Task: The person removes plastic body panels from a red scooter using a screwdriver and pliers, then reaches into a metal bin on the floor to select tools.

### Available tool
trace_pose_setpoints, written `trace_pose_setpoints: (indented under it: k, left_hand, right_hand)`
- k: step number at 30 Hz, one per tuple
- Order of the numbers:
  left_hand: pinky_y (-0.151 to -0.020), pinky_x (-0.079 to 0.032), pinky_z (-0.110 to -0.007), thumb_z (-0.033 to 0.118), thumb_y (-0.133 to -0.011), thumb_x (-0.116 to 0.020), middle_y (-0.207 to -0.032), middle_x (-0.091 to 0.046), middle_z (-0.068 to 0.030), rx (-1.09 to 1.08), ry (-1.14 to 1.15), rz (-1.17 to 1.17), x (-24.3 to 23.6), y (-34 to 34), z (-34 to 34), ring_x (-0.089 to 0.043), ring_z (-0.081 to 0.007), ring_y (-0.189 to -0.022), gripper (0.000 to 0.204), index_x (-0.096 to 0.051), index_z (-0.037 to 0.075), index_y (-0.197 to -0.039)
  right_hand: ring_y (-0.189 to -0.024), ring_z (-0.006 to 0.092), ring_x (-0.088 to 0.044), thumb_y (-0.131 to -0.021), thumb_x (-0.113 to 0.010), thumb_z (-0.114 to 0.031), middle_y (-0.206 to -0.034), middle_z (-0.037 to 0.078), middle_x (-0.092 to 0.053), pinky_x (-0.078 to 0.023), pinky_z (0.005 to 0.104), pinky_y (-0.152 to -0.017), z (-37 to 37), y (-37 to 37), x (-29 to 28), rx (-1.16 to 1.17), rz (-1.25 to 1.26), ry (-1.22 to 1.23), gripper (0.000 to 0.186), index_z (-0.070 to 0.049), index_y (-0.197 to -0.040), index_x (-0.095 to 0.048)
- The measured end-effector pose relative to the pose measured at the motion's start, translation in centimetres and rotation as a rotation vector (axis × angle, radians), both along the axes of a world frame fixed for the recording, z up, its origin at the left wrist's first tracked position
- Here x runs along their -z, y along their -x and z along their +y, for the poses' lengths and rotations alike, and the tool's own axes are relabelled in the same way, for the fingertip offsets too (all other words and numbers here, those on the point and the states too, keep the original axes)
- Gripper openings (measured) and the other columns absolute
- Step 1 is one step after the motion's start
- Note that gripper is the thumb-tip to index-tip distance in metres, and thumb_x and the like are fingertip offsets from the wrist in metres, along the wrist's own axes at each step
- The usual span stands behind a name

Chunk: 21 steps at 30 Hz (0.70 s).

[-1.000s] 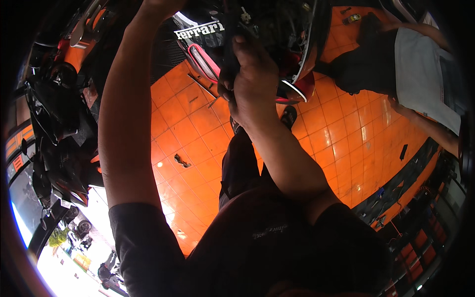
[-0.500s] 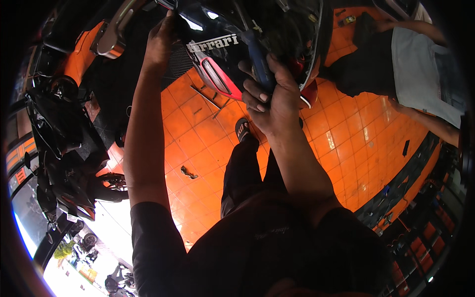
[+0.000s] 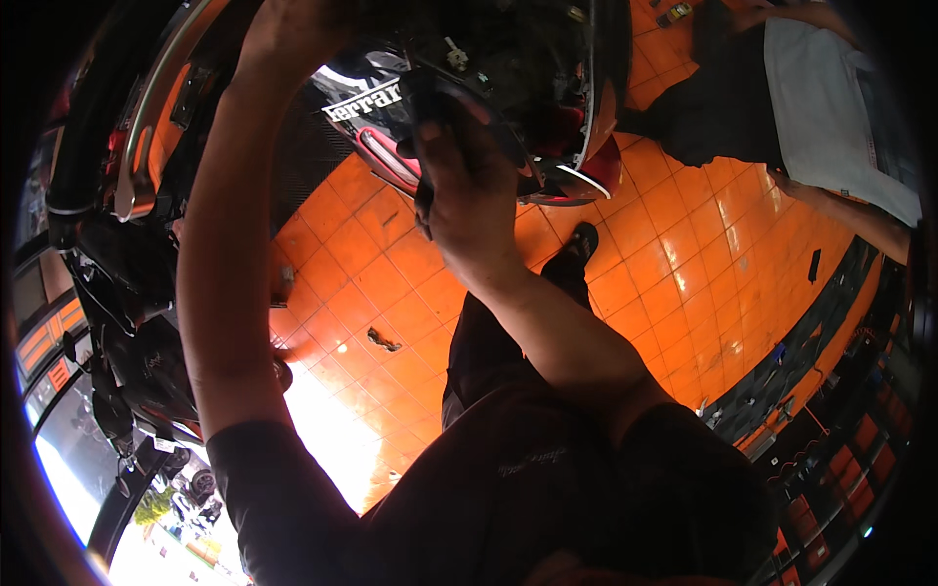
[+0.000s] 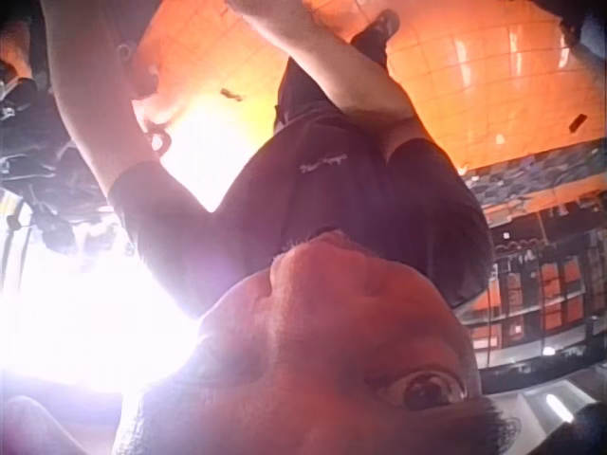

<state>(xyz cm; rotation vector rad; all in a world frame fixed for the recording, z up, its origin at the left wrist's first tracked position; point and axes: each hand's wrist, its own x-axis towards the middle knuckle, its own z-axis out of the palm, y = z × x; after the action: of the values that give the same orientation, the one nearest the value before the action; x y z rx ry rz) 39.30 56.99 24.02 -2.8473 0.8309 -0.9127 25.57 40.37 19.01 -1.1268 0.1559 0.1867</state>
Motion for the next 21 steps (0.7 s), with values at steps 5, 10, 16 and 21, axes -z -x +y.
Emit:
trace_pose_setpoints:
  k: [5, 10, 16, 21]
  left_hand:
    - [-0.077, -0.051, -0.039, 0.003, -0.08, -0.062, -0.096, -0.065, -0.0131, -0.088, 0.251, 0.213, 1.5, -0.8, 1.2, -0.063, -0.029, -0.089, 0.029, -0.061, 0.006, -0.109]
    - [-0.072, -0.051, -0.034, 0.002, -0.081, -0.065, -0.099, -0.067, -0.01, -0.177, 0.488, 0.385, 1.1, 0.4, -0.6, -0.064, -0.0221, -0.083, 0.032, -0.061, 0.003, -0.113]
    - [-0.088, -0.048, -0.032, 0.007, -0.088, -0.058, -0.114, -0.061, -0.0082, -0.133, 0.179, 0.304, 3.5, -2.4, 2.8, -0.058, -0.0193, -0.102, 0.031, -0.055, 0.004, -0.119]
    - [-0.09, -0.047, -0.031, 0.012, -0.09, -0.058, -0.114, -0.061, -0.0083, -0.015, 0.47, 0.482, 2.9, -3.3, 2.1, -0.057, -0.0187, -0.105, 0.029, -0.056, 0.004, -0.118]
  right_hand:
    - [-0.043, 0.0051, -0.044, -0.098, -0.049, -0.031, -0.084, 0.005, -0.063, -0.032, 0.0214, -0.036, -0.2, 0.2, -0.6, -0.02, 0.309, -0.498, 0.026, -0.007, -0.107, -0.057]
    - [-0.041, 0.006, -0.041, -0.098, -0.047, -0.036, -0.083, 0.007, -0.064, -0.032, 0.0192, -0.037, 0.0, 0.0, 1.4, -0.114, 0.567, -1.194, 0.028, -0.009, -0.095, -0.054]
    - [-0.045, 0.006, -0.042, -0.098, -0.049, -0.034, -0.077, 0.003, -0.061, -0.033, 0.0217, -0.041, 1.1, 0.0, 0.6, -0.059, 0.499, -0.97, 0.029, -0.007, -0.097, -0.058]
    - [-0.058, 0.01, -0.048, -0.096, -0.054, -0.019, -0.072, 0.003, -0.057, -0.039, 0.0256, -0.054, 0.6, -0.6, 1.4, 0.134, -0.084, 0.125, 0.024, -0.001, -0.111, -0.061]
